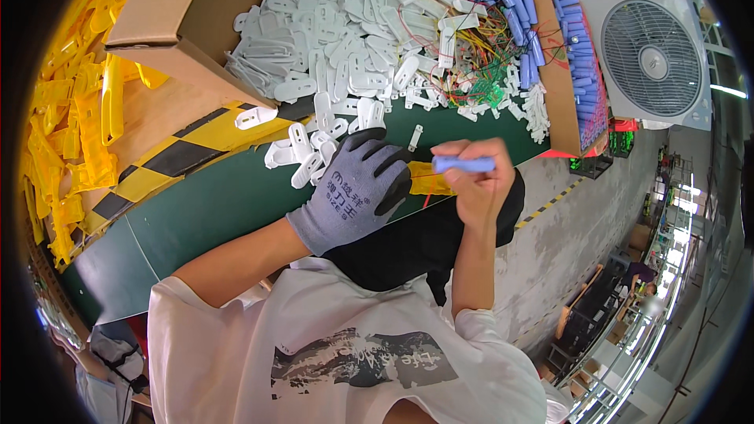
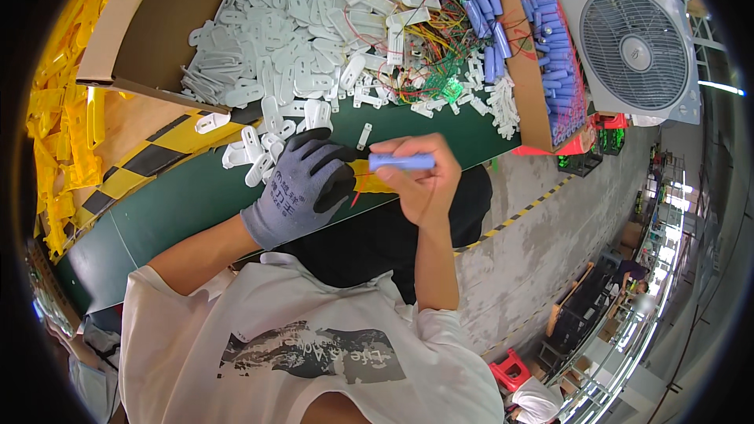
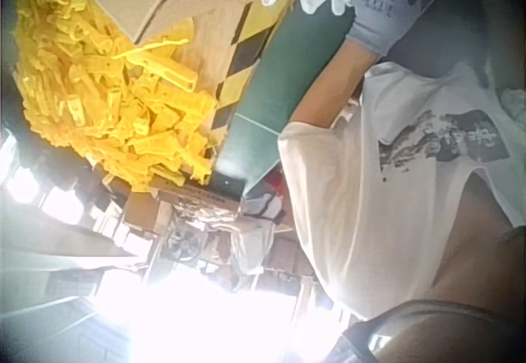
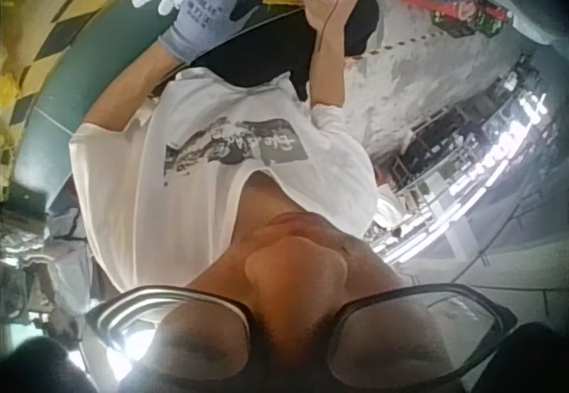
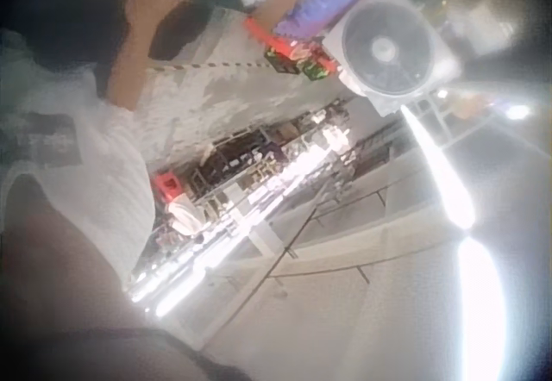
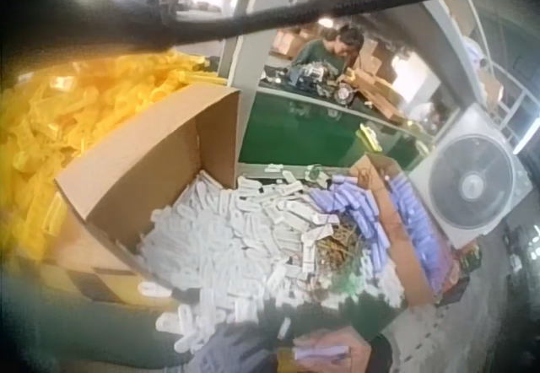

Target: Assembling internal electronics, batteries, and plastic clips into yellow flashlight housings.

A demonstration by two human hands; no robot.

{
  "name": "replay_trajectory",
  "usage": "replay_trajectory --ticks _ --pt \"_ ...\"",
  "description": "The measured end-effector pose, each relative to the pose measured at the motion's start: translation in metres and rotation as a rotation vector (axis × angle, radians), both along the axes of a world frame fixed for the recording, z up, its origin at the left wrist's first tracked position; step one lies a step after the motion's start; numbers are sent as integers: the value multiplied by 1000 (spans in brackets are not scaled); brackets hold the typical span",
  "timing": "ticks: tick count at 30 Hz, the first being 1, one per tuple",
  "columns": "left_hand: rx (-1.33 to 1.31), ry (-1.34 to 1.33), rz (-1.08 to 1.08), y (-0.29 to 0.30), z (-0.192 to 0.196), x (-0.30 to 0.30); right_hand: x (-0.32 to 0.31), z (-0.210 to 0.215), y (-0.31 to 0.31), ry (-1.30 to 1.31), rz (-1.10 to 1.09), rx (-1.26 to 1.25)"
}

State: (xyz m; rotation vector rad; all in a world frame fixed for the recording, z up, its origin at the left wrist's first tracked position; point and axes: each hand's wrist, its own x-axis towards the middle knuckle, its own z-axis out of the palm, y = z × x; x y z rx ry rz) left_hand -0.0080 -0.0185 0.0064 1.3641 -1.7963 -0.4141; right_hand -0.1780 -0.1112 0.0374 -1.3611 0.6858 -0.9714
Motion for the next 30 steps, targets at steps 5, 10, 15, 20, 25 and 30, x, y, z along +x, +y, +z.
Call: replay_trajectory --ticks 5,10,15,20,25,30 --pt "22 -5 -21 1 1 0 -1 -15 10 402 47 -403" --pt "33 -11 -29 2 1 0 -15 -9 -2 432 212 -583" --pt "2 20 -30 3 0 -1 -29 -19 9 425 132 -572" --pt "43 30 -36 2 0 1 -29 -16 13 527 111 -720" --pt "67 86 -52 1 5 2 -31 -11 9 680 134 -994" --pt "39 84 -2 3 13 5 -38 -15 14 717 149 -937"
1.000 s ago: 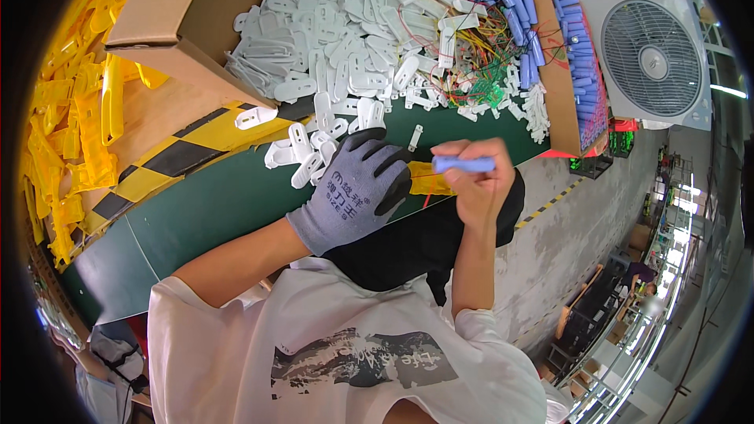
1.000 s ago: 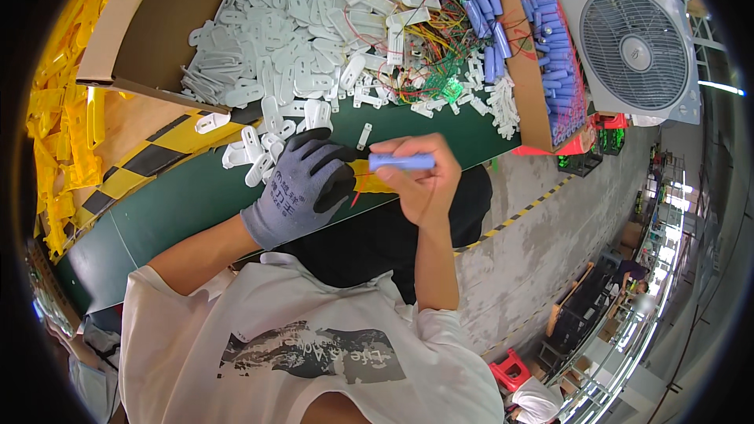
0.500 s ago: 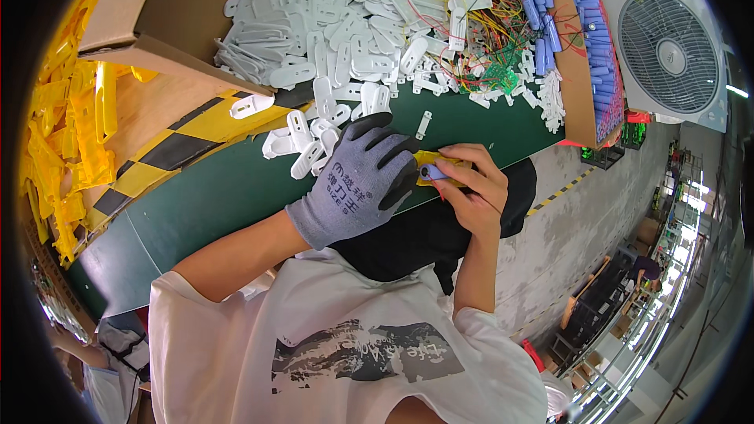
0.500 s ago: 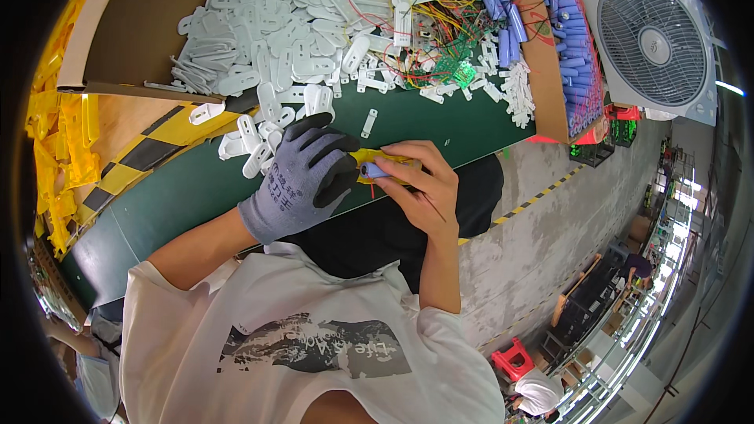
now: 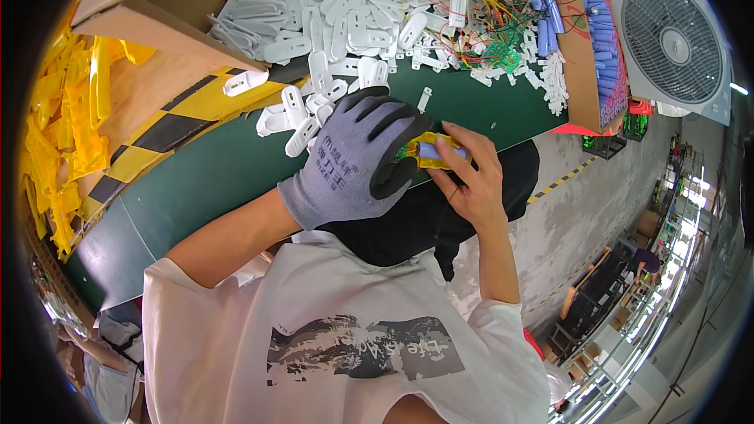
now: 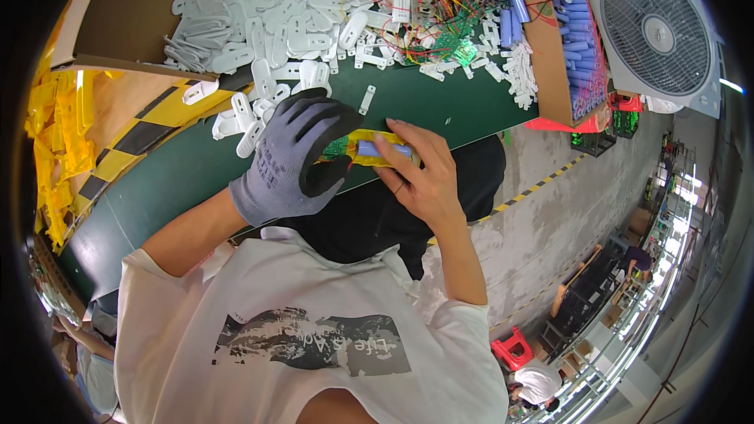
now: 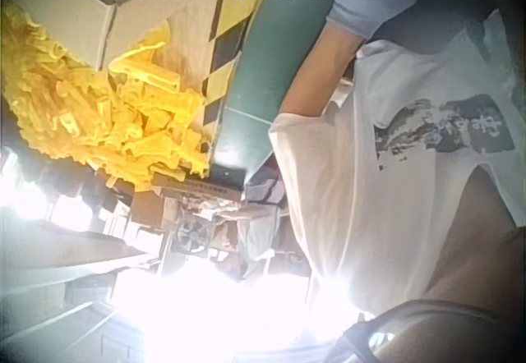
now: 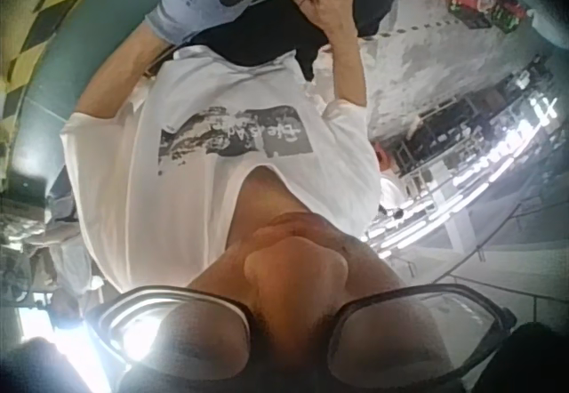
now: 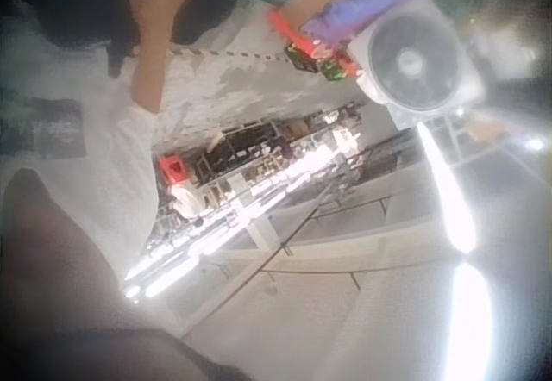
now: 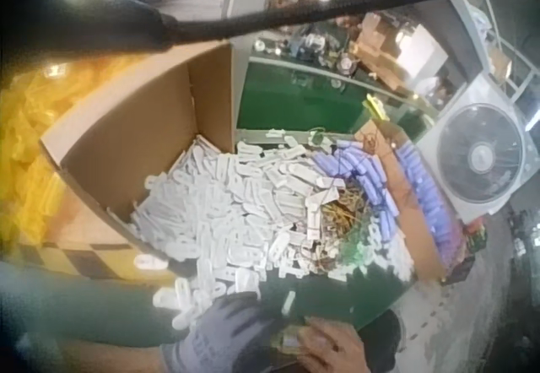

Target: Assembling internal electronics, batteries, and plastic clips into yellow flashlight housings.

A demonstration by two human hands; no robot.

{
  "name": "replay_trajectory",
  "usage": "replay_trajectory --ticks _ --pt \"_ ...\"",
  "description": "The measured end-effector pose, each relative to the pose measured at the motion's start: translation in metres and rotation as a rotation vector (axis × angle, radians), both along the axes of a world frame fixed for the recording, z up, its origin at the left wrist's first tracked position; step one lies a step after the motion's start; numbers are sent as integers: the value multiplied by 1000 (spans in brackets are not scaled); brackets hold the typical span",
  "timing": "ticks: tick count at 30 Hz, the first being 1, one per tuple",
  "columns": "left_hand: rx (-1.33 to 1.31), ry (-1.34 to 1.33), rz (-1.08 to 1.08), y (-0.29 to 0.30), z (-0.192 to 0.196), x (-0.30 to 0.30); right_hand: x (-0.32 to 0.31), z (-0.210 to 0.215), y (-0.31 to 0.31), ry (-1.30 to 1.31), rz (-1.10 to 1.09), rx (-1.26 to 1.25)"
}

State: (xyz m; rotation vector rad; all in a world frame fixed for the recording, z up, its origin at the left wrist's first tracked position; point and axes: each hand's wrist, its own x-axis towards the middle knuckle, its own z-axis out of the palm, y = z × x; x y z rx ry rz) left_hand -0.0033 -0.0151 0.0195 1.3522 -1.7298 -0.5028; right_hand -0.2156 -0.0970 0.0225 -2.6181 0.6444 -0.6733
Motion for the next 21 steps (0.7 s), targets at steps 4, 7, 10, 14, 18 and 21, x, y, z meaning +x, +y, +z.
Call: replay_trajectory --ticks 4,7,10,14,18,21 --pt "-234 -36 116 6 9 -1 1 -3 9 -227 -122 217" --pt "-366 -55 208 12 -1 -6 14 -12 29 -662 -351 453" --pt "-350 7 323 11 -4 -7 38 1 37 -669 -437 296" --pt "-292 80 362 13 -6 -11 53 2 44 -717 -546 241" --pt "46 784 58 17 -10 -29 59 0 56 -733 -503 219" --pt "59 756 310 10 -2 -30 71 -3 75 -630 -376 385"
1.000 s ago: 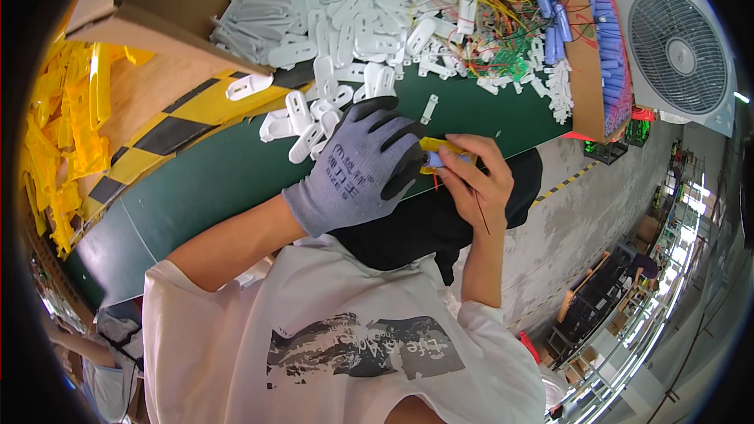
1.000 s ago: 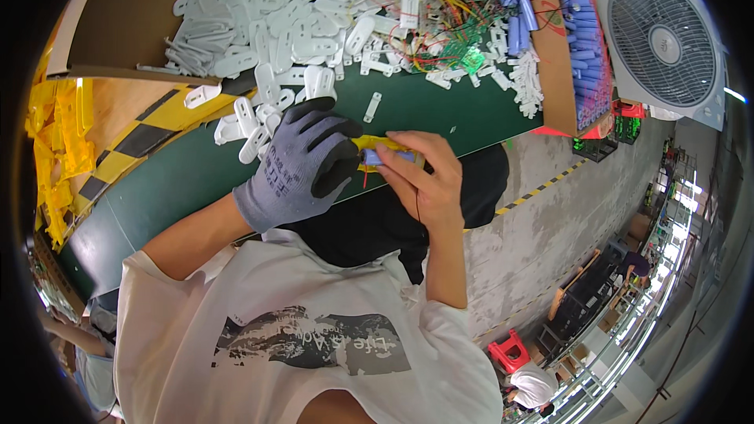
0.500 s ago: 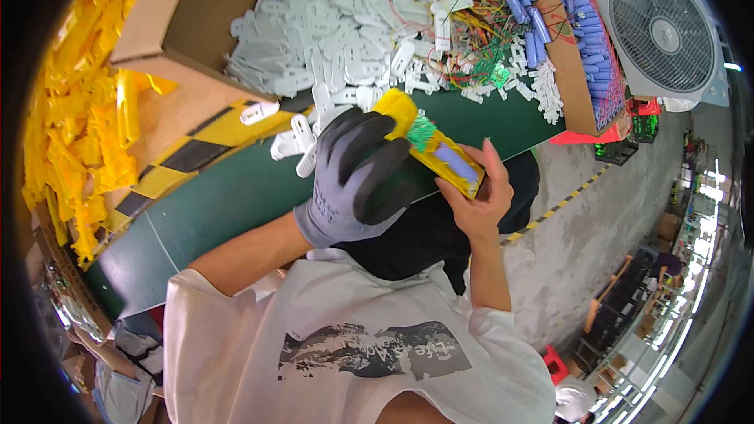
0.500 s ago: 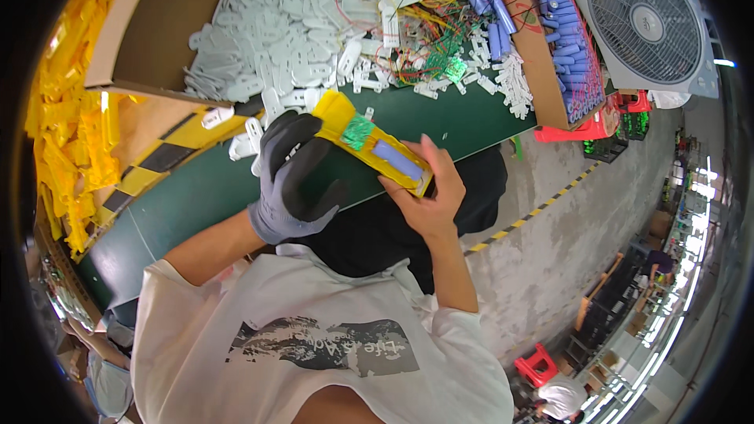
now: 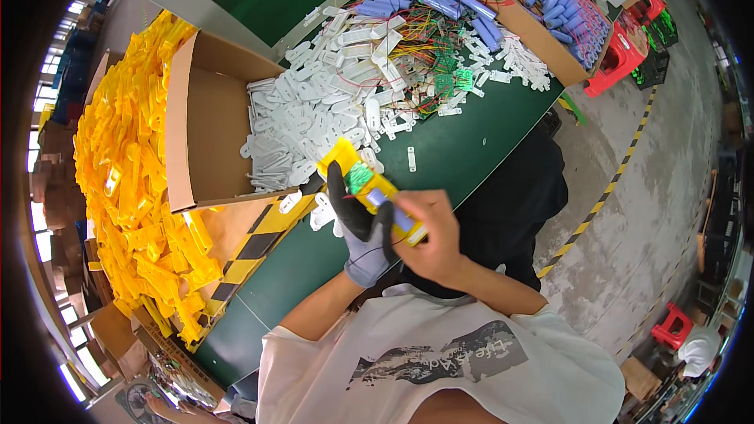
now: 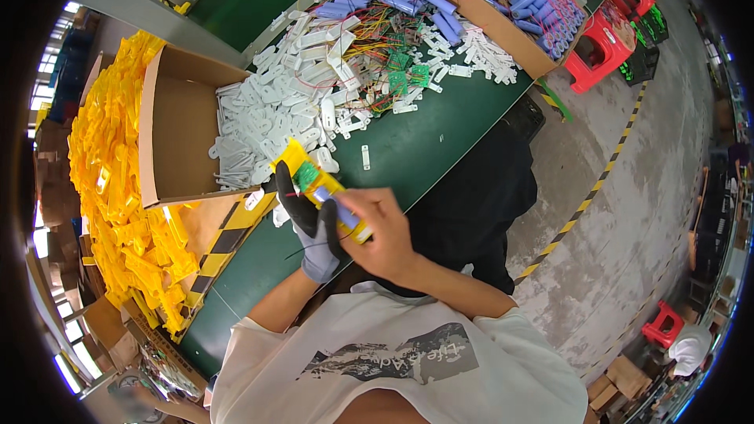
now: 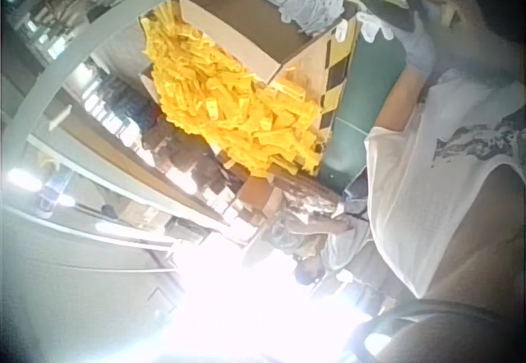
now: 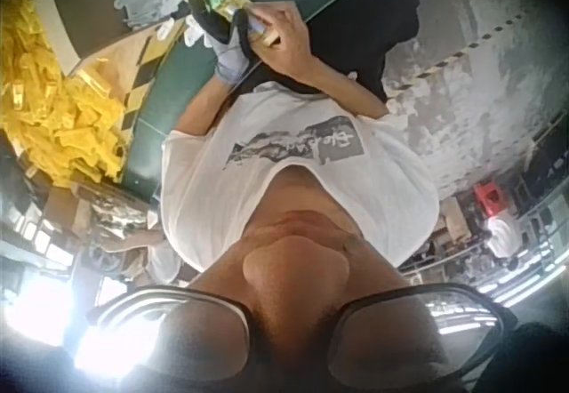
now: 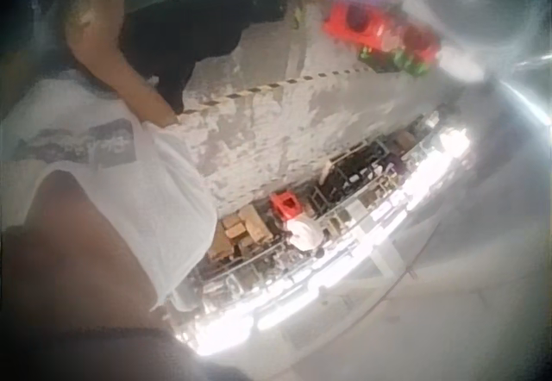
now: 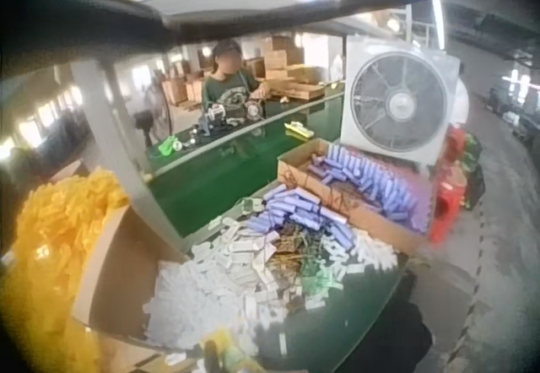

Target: Assembling internal electronics, batteries, and plastic clips into yellow flashlight housings.

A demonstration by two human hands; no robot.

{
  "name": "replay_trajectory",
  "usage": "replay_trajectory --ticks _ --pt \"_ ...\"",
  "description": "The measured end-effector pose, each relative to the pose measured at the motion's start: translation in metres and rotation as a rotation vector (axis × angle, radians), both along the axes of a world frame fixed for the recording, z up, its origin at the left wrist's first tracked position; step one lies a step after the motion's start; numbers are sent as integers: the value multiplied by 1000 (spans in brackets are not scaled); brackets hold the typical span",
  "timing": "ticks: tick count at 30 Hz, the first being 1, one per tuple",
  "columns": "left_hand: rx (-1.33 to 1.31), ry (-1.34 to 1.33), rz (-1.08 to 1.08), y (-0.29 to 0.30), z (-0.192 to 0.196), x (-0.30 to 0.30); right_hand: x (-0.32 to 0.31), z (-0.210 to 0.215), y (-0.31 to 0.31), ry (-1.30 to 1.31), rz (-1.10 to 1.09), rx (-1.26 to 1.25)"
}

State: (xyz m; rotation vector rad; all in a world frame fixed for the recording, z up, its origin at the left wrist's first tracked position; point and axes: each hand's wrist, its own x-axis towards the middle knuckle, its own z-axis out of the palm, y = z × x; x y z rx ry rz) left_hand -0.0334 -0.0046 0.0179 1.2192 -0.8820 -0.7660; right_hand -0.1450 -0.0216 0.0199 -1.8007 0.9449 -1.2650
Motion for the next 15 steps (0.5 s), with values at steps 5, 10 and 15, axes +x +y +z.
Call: replay_trajectory --ticks 5,10,15 --pt "103 163 -41 2 6 9 -23 12 -12 112 301 -20" --pt "188 319 -49 2 9 11 -47 25 -50 200 85 213" --pt "256 385 -130 2 12 10 -27 18 -87 343 -43 199"
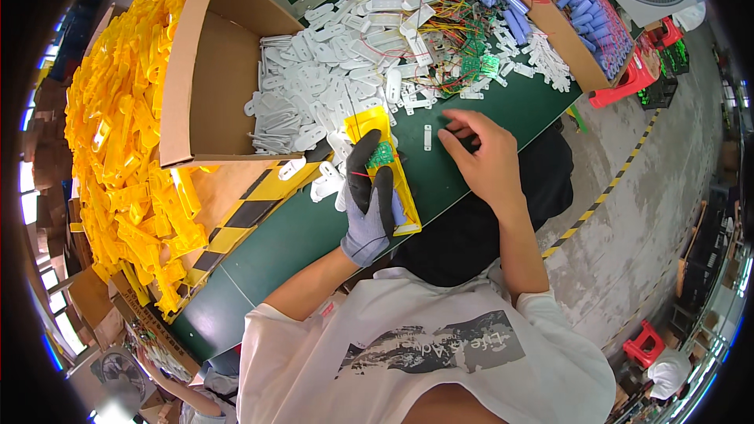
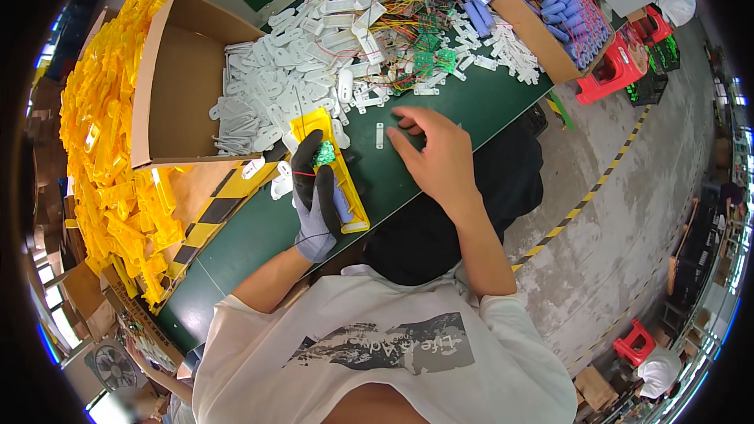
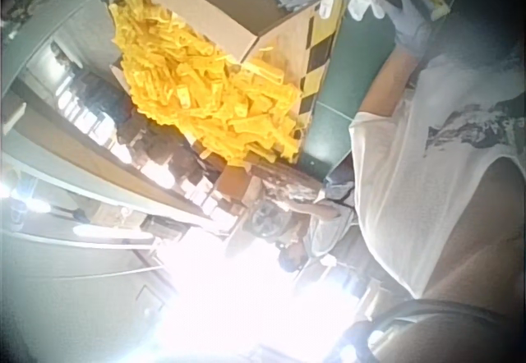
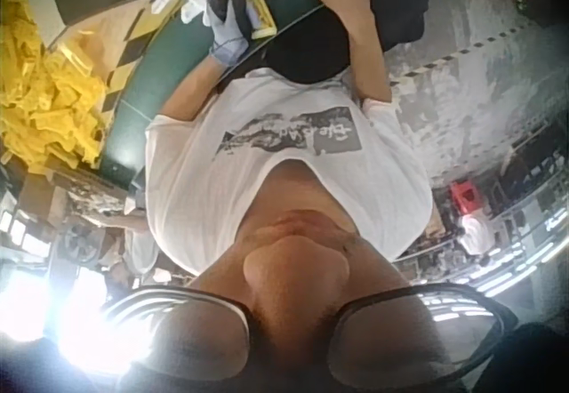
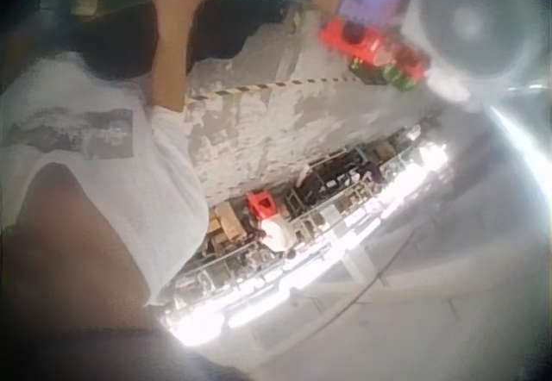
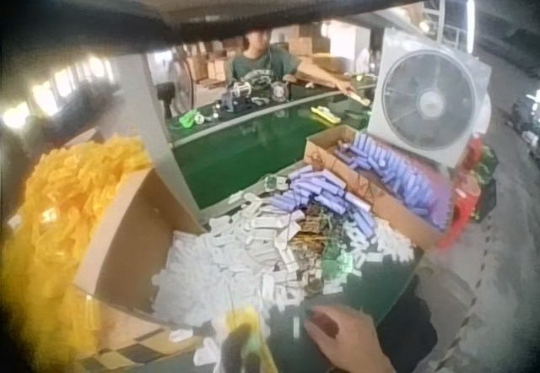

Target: Assembling internal electronics, batteries, and plastic clips into yellow flashlight housings.

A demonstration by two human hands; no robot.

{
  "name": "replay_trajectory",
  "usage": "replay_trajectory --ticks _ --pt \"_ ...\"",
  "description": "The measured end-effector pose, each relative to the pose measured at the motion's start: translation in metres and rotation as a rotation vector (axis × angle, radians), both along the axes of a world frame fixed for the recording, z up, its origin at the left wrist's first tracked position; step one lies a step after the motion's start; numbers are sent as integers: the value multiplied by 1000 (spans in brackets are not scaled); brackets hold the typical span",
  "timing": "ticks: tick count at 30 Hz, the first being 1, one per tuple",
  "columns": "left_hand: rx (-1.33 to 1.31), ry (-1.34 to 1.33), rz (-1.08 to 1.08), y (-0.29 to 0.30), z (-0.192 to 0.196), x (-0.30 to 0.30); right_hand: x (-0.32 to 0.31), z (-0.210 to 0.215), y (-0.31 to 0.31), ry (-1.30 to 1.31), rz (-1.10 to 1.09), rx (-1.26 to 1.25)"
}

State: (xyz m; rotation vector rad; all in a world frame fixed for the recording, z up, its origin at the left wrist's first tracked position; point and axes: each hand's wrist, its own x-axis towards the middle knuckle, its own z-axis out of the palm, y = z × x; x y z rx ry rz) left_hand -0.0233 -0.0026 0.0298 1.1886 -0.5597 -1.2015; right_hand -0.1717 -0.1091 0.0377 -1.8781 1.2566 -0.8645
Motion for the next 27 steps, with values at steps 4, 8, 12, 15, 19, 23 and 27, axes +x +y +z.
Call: replay_trajectory --ticks 4,8,12,15,19,23,27 --pt "-127 -16 36 2 -10 -6 6 -4 -5 76 29 5" --pt "-235 -391 -349 9 -12 6 6 -3 -4 -4 62 12" --pt "-497 -669 -426 3 -9 8 26 3 -15 10 150 -86" --pt "-342 -450 -462 6 -8 8 52 14 -32 145 189 -159" --pt "-195 -205 -134 4 -9 2 76 10 -57 510 182 -196" --pt "-110 -61 -78 4 -12 -1 83 13 -54 551 162 -184" --pt "-51 34 -97 4 -8 0 82 5 -48 397 145 -162"
